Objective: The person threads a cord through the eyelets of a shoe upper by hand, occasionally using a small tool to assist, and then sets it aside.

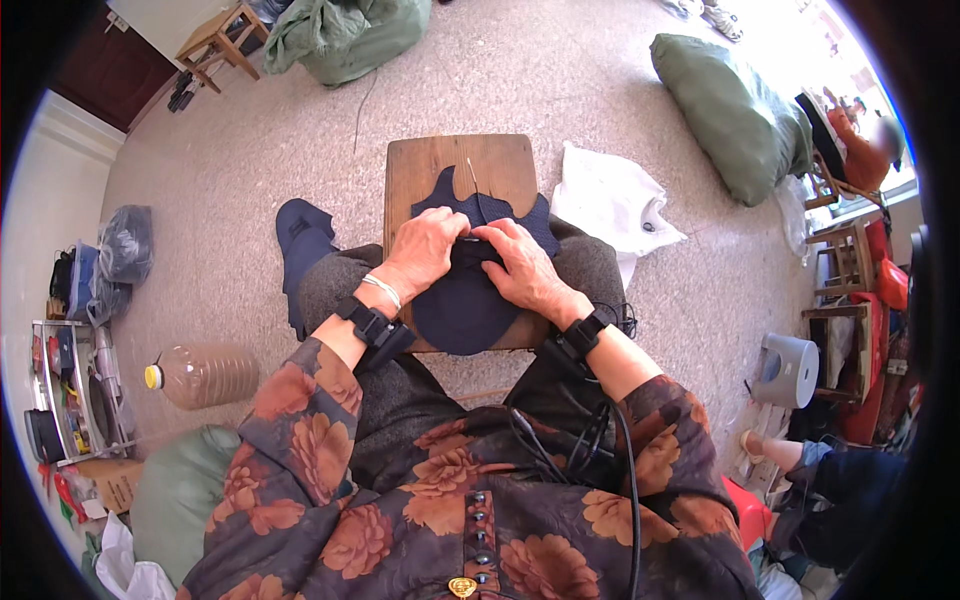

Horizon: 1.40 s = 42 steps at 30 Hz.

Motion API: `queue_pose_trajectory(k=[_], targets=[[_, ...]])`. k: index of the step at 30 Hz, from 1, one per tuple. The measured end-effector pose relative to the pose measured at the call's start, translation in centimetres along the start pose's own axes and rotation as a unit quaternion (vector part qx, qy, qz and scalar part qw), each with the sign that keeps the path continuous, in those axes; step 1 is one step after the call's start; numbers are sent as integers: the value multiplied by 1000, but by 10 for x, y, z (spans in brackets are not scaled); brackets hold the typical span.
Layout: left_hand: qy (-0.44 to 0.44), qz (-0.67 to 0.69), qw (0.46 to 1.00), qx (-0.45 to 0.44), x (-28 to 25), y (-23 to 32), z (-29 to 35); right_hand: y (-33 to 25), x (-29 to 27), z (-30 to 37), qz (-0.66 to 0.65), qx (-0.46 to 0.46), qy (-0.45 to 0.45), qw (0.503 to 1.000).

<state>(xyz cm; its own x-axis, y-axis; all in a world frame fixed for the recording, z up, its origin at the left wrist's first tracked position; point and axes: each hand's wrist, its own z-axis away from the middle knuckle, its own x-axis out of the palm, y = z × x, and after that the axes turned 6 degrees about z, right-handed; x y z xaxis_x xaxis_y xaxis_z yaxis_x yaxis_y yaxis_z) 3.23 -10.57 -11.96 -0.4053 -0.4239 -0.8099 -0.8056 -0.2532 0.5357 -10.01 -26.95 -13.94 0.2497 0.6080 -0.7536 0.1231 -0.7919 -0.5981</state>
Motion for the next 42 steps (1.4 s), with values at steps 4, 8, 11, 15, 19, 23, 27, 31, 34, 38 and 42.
queue_pose_trajectory(k=[4, 8, 11, 15, 19, 23, 27, 31, 34, 38, 42], targets=[[21, 58, 996, -70, -8, -9, 13, -1, -1, 1, -53, 14, -1, 998], [14, -24, 998, -61, -6, -10, 16, 1, -5, -1, -113, 49, -1, 992], [17, -28, 999, -39, 1, -11, 12, -1, -5, -3, -120, 59, -12, 991], [36, 45, 996, -65, 1, -15, 16, 1, -4, -2, -170, 82, -4, 982], [29, 55, 988, -139, -2, -9, 22, 4, -3, 0, -149, 82, 0, 985], [48, -44, 993, -102, 5, -5, 17, 2, -3, -4, -142, 75, 8, 987], [59, 56, 988, -131, 9, -11, 16, 5, 7, -7, -76, 52, 18, 996], [91, 178, 963, -183, 9, -10, 22, -7, 9, -15, 49, 28, 14, 998], [110, 48, 987, -107, 10, -11, 23, -9, 12, -27, 99, -12, 25, 995], [102, 50, 987, -114, 12, -10, 20, -8, 14, -31, 85, -14, 37, 996], [95, 119, 978, -140, 11, -13, 21, -6, 15, -40, 96, -8, -9, 995]])
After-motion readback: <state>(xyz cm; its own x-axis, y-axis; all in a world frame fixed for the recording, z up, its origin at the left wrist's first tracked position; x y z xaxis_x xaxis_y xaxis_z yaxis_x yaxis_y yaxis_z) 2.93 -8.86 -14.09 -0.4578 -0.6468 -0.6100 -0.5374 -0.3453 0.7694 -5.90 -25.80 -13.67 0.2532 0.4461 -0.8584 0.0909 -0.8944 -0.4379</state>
